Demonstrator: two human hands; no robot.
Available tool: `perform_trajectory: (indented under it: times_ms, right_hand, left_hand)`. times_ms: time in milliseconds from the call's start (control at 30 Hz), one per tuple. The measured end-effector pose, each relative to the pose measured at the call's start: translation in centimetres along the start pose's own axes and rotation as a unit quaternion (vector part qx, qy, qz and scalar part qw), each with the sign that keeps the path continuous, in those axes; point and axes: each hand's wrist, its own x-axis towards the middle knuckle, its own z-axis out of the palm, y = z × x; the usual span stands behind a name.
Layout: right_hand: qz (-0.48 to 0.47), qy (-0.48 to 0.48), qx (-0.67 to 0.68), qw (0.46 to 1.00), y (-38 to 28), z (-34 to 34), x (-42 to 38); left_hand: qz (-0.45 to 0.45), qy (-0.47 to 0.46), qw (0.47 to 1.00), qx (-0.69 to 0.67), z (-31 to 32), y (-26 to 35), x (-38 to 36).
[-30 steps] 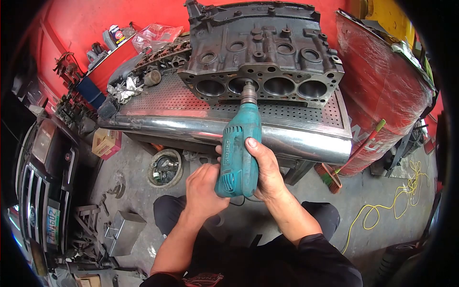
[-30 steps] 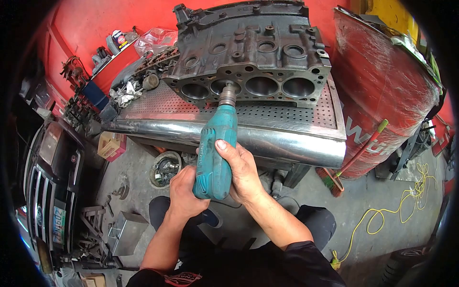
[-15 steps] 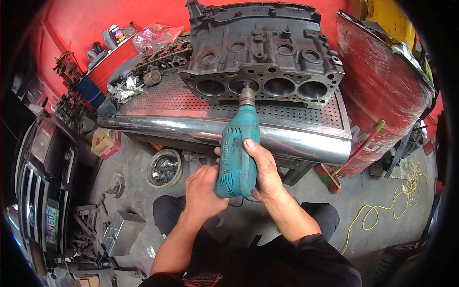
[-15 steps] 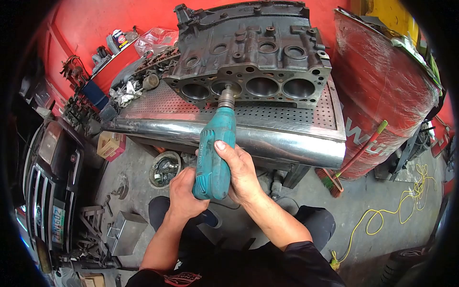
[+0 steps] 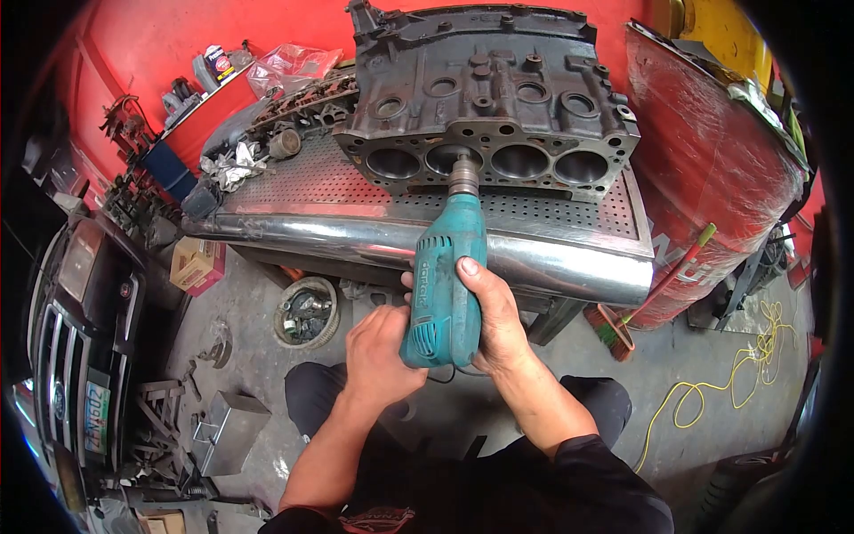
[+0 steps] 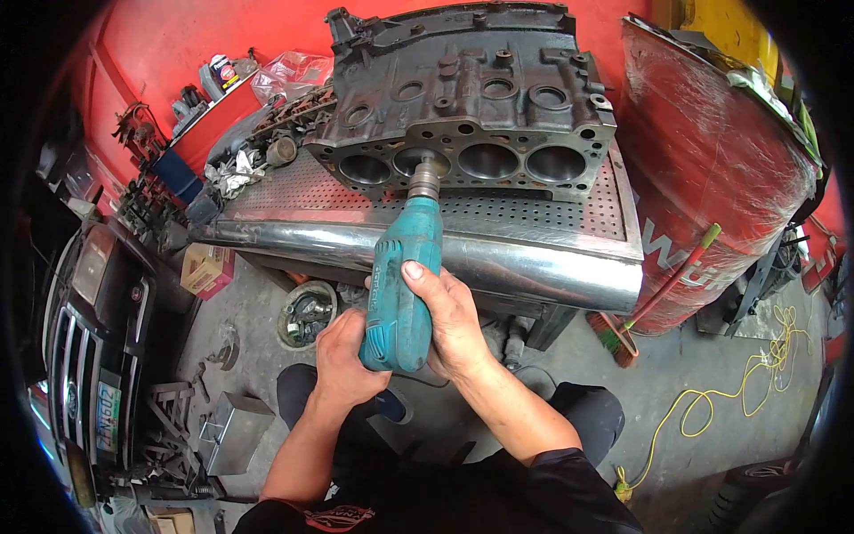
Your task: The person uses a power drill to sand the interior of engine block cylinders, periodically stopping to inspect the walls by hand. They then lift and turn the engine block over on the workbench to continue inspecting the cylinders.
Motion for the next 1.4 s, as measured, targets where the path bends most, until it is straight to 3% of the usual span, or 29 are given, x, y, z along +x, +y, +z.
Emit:
perform_trajectory:
  times_ms: [833, 1400]
  right_hand:
    - [0.024, 0.015, 0.014, 1.000, 1.1, -0.4, 0.3]
    - [0.001, -0.001, 0.006, 1.000, 0.2, -0.1, 0.0]
  left_hand:
    - [-0.028, 0.003, 1.000, -0.002, 0.6, -0.4, -1.0]
    - [0.017, 0.026, 1.000, 0.003, 0.3, 0.1, 0.0]
